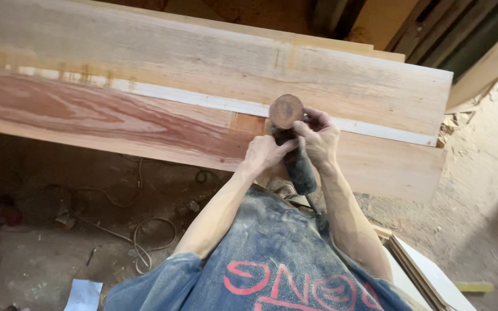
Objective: The person uses an orbital sander to smooth the surface of a large wooden plank. They move the sander back and forth along the length of the plank, applying consistent pressure to even out the wood grain.
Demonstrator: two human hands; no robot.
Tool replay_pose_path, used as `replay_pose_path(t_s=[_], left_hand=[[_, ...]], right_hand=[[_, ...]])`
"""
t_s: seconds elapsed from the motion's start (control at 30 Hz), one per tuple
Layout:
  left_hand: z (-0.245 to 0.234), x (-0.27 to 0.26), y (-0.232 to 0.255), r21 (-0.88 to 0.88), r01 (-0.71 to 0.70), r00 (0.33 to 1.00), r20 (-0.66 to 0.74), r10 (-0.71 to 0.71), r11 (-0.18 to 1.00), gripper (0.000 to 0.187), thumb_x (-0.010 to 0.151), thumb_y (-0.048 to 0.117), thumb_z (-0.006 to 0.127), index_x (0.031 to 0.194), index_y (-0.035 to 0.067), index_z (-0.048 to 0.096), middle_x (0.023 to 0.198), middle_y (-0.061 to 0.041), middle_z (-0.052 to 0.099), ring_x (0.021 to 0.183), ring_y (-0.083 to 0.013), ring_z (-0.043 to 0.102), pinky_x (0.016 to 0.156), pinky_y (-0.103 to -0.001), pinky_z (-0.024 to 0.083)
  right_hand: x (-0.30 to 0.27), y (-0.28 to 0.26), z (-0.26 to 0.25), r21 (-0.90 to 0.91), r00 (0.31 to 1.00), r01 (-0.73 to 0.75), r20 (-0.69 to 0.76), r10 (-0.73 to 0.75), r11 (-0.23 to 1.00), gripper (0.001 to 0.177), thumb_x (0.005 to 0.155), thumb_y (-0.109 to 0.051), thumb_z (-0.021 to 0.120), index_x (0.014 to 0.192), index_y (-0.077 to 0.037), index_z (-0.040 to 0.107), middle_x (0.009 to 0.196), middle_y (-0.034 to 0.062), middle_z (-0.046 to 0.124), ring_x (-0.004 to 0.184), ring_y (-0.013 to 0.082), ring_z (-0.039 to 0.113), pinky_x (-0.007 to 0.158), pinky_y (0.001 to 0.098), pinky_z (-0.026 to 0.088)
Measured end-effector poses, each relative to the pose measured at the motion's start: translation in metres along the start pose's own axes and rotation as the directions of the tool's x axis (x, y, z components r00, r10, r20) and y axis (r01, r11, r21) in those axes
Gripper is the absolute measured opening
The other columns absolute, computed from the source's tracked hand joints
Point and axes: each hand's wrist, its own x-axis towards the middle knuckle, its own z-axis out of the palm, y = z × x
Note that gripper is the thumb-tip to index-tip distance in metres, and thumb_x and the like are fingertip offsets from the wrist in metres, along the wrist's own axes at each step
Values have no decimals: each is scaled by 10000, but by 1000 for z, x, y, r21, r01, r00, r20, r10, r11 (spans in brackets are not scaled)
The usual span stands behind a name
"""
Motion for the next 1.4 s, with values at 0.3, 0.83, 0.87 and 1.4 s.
replay_pose_path(t_s=[0.3,0.83,0.87,1.4], left_hand=[[-1,-12,-27,-358,-454,778,-605,168,816,739,778,461,847,1268,-39,612,1027,-202,723,922,-294,734,783,-399,600],[-20,-2,24,-360,-510,744,-639,192,781,330,940,257,724,1212,70,706,932,-162,782,826,-254,795,732,-358,616],[-18,-1,22,-346,-534,725,-657,208,772,326,952,250,716,1223,70,698,947,-163,782,841,-256,796,735,-358,618],[-25,3,42,-233,-553,689,-668,281,800,340,916,271,735,1163,38,719,977,-185,767,871,-308,773,760,-393,610]], right_hand=[[-9,-19,14,11,998,-47,47,46,999,409,903,-26,768,1283,47,636,1034,92,748,870,117,707,762,257,611],[-11,-9,27,-76,976,-54,-217,36,996,334,890,-23,767,1197,89,698,957,109,755,769,101,694,708,243,598],[-13,-11,29,-36,970,-90,-228,79,995,325,887,-17,760,1188,90,695,935,115,750,730,105,694,673,247,602],[-64,-12,17,-909,941,153,14,-339,388,916,689,-335,926,1428,-17,489,1241,250,609,1160,394,575,944,495,507]])
